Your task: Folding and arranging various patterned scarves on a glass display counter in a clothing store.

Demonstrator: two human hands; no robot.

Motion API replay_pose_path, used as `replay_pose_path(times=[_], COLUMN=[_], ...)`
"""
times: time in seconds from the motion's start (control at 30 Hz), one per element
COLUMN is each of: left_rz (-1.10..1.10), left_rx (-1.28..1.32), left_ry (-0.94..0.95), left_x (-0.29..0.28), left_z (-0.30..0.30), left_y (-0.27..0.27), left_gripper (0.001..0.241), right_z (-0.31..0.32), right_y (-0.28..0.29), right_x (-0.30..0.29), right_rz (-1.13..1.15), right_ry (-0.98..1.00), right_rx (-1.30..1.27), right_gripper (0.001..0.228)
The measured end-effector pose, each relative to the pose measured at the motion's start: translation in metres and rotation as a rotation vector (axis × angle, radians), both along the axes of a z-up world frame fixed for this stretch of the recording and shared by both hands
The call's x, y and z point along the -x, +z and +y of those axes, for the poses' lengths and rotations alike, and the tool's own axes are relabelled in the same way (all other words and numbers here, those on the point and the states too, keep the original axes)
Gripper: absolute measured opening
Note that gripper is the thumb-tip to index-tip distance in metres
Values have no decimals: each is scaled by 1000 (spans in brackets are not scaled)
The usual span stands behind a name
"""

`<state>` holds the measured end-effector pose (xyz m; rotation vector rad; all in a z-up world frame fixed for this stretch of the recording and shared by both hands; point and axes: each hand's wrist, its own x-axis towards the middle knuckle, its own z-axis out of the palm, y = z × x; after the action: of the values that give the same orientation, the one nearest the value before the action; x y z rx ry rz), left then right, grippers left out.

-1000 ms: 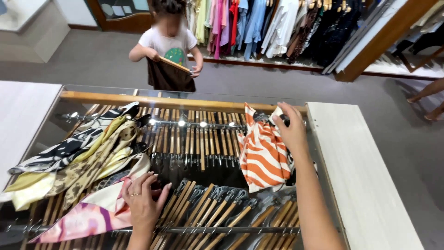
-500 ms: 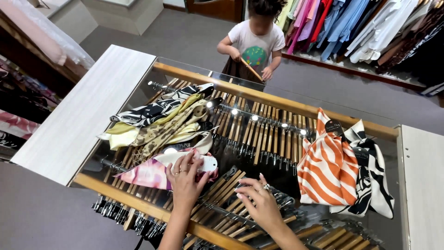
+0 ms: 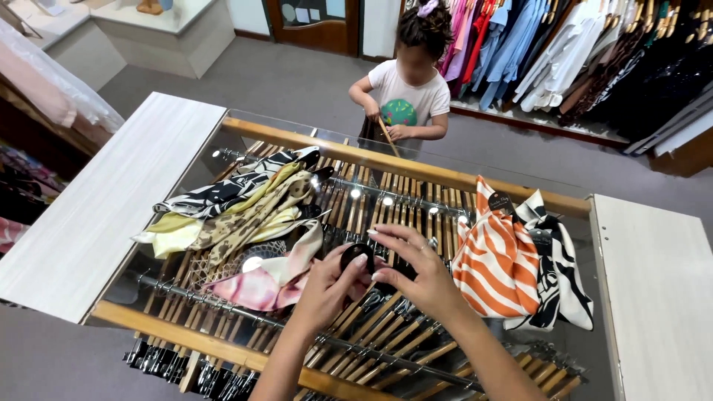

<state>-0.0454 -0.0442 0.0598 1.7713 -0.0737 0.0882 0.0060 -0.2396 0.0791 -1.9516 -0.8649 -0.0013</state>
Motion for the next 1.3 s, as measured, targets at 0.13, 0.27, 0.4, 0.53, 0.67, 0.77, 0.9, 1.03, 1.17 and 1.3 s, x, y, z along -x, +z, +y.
replay_pose_path(times=[0.13,0.27,0.4,0.53,0.67,0.77,0.9,1.03,1.17,1.3], left_rz=[-27,-73,182,123,41,-23,-188,-170,-160,-27], left_rx=[329,300,85,-245,-440,-489,-624,-695,-768,-861], left_ry=[-265,-361,-458,-472,-393,-136,150,300,421,532], left_x=[-3,-25,-36,-33,-47,-37,-15,18,41,61], left_z=[-29,-44,-64,-69,-53,-36,-16,14,47,58], left_y=[41,23,-30,-86,-129,-126,-144,-154,-174,-180], left_gripper=[60,24,15,20,15,18,18,20,19,13], right_z=[1,-26,-69,-123,-147,-163,-189,-219,-218,-206], right_y=[37,73,114,154,205,217,179,82,27,19], right_x=[-20,-20,-26,-42,-46,-44,-4,30,33,-15], right_rz=[-95,-38,-204,-393,-579,-777,-619,-85,300,401], right_ry=[-43,-183,-390,-435,-526,-527,-532,-554,-591,-697], right_rx=[-226,-207,-283,-373,-231,-252,-92,100,48,129], right_gripper=[15,4,3,9,27,27,21,12,12,14])
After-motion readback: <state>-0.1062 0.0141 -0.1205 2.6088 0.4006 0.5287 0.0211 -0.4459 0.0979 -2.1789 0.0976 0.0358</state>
